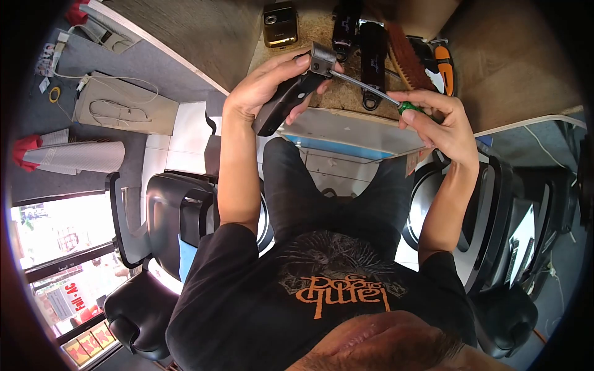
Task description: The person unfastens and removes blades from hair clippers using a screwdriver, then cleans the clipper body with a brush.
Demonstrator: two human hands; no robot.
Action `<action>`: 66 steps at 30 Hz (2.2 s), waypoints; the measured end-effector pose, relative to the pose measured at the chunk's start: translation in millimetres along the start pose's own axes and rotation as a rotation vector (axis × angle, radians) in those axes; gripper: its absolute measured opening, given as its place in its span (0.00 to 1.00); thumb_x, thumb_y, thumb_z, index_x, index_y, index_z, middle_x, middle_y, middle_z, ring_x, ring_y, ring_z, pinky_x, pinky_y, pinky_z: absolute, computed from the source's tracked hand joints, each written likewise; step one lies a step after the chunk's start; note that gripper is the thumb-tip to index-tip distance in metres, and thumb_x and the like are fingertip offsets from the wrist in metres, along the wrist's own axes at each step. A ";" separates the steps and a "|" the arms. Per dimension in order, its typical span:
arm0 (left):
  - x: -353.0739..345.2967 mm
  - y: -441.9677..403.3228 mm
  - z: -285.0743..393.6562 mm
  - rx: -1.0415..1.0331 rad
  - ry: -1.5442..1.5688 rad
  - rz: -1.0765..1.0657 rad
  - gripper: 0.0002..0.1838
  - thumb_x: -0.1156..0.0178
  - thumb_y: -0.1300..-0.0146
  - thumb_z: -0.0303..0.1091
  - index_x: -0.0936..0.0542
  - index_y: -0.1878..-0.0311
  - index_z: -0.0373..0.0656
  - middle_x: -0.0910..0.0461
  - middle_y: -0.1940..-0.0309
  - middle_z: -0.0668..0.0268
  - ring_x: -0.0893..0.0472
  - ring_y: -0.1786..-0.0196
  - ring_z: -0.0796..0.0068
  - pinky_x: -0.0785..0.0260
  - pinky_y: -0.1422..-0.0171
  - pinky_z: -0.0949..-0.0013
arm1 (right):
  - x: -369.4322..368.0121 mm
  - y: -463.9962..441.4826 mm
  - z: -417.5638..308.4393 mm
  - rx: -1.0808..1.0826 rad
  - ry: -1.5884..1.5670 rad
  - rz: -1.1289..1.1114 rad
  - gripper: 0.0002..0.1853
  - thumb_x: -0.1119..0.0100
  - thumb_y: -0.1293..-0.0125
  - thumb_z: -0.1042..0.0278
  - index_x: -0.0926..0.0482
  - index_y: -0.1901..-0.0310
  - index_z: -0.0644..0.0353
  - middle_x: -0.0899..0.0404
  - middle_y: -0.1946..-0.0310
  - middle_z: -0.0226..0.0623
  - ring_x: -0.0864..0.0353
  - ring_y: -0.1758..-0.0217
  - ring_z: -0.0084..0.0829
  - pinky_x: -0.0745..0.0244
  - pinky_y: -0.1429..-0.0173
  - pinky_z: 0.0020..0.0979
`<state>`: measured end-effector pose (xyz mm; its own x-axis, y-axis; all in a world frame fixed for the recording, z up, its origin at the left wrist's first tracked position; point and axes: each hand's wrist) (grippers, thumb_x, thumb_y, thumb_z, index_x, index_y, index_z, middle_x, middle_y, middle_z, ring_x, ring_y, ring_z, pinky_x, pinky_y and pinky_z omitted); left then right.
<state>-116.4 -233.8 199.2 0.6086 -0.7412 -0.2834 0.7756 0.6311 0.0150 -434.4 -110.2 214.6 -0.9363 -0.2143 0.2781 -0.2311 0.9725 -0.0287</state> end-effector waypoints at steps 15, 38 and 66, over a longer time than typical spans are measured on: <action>8.5 -2.9 -1.4 0.022 -0.353 -0.255 0.30 0.46 0.15 0.54 0.21 0.33 0.32 0.17 0.62 0.62 0.17 0.71 0.77 0.21 0.68 0.72 | -2.6 27.1 -84.1 -0.512 -0.298 -0.240 0.22 0.45 0.15 0.66 0.23 0.24 0.58 0.28 0.74 0.25 0.40 0.87 0.09 0.47 0.84 0.16; 6.8 -4.1 4.8 0.078 -0.344 -0.084 0.31 0.51 0.15 0.61 0.18 0.41 0.37 0.18 0.65 0.65 0.21 0.74 0.82 0.27 0.74 0.76 | -18.2 12.1 -93.4 0.449 1.278 -0.117 0.23 0.33 0.27 0.73 0.15 0.32 0.51 0.18 0.64 0.38 0.13 0.79 0.33 0.17 0.71 0.33; -8.0 -5.5 9.2 0.000 -0.255 0.076 0.35 0.52 0.15 0.63 0.17 0.43 0.34 0.18 0.67 0.65 0.22 0.80 0.82 0.30 0.80 0.78 | -16.9 -4.0 -90.6 0.560 1.401 0.214 0.31 0.31 0.32 0.74 0.24 0.27 0.45 0.20 0.56 0.32 0.14 0.61 0.35 0.16 0.61 0.38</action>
<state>-124.0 -233.4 210.2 0.6877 -0.7253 -0.0311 0.7260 0.6872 0.0274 -393.7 -102.2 297.0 -0.0413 0.4917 0.8698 -0.4969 0.7451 -0.4448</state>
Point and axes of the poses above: each hand's wrist, its own y-axis away from the middle knuckle, its own x-axis out of the back of the hand, z = x × y
